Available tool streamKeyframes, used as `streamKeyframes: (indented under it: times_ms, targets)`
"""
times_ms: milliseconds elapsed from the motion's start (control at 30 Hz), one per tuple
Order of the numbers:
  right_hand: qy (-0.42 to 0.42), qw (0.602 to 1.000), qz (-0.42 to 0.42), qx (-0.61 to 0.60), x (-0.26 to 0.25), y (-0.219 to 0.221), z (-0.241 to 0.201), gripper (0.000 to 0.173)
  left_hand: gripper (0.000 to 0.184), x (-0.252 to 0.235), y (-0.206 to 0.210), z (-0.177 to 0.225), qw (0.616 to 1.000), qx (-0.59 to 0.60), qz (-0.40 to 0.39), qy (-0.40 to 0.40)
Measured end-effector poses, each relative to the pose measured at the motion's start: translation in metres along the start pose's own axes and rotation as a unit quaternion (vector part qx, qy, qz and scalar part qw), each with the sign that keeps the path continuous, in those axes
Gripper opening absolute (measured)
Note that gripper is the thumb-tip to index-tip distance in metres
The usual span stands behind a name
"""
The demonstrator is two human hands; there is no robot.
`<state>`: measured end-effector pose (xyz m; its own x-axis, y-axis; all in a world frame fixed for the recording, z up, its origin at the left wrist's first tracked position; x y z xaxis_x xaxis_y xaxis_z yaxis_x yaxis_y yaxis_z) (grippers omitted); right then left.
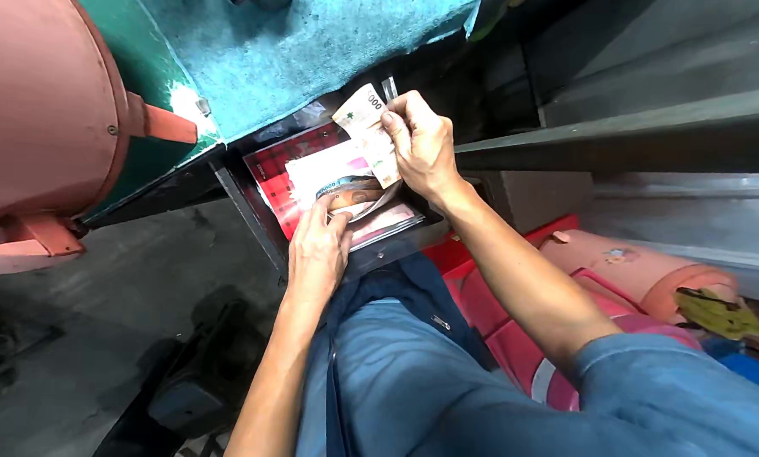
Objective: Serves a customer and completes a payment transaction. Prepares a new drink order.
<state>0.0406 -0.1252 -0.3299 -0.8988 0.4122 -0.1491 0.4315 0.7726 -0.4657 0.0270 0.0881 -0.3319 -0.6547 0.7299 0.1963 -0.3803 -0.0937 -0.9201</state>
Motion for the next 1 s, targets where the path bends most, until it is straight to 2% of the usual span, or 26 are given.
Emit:
streamKeyframes:
  times_ms: [167, 300, 467, 633, 800, 1000]
  targets:
    - [-0.117, 0.993, -0.011, -0.007, 0.004, 0.014, -0.008, 0.018, 0.020, -0.006, 0.000, -0.004, 1.000, 0.004, -0.028, 0.003]
    - [-0.230, 0.972, -0.037, -0.032, 0.012, 0.030, -0.014, 0.020, 0.022, -0.009, -0.001, -0.005, 0.999, 0.009, -0.051, 0.006]
    - [-0.304, 0.940, -0.150, -0.037, 0.030, 0.041, -0.024, 0.019, 0.025, -0.010, -0.005, -0.007, 0.998, 0.007, -0.065, 0.002]
    - [-0.286, 0.914, -0.284, -0.039, 0.043, 0.036, -0.019, 0.016, 0.026, -0.008, -0.007, -0.009, 0.997, 0.020, -0.067, -0.015]
    - [-0.195, 0.901, -0.388, 0.026, 0.032, 0.033, -0.020, 0.021, 0.028, -0.004, -0.006, -0.009, 0.997, 0.054, -0.049, -0.034]
    - [-0.137, 0.878, -0.449, 0.093, 0.038, 0.053, -0.024, 0.026, 0.026, -0.001, -0.019, -0.012, 0.997, 0.066, 0.026, 0.019]
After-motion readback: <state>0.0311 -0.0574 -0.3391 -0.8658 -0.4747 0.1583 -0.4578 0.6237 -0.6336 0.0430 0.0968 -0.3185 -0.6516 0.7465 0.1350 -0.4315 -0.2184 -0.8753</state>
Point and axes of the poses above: each hand's wrist, its own x-axis away from the middle knuckle, its own y-axis out of the palm, z = x × y, the point moved 6 cm from there along -x, towards the middle knuckle, and after that the axes turned 13 degrees about -x, right-handed, at the moved point
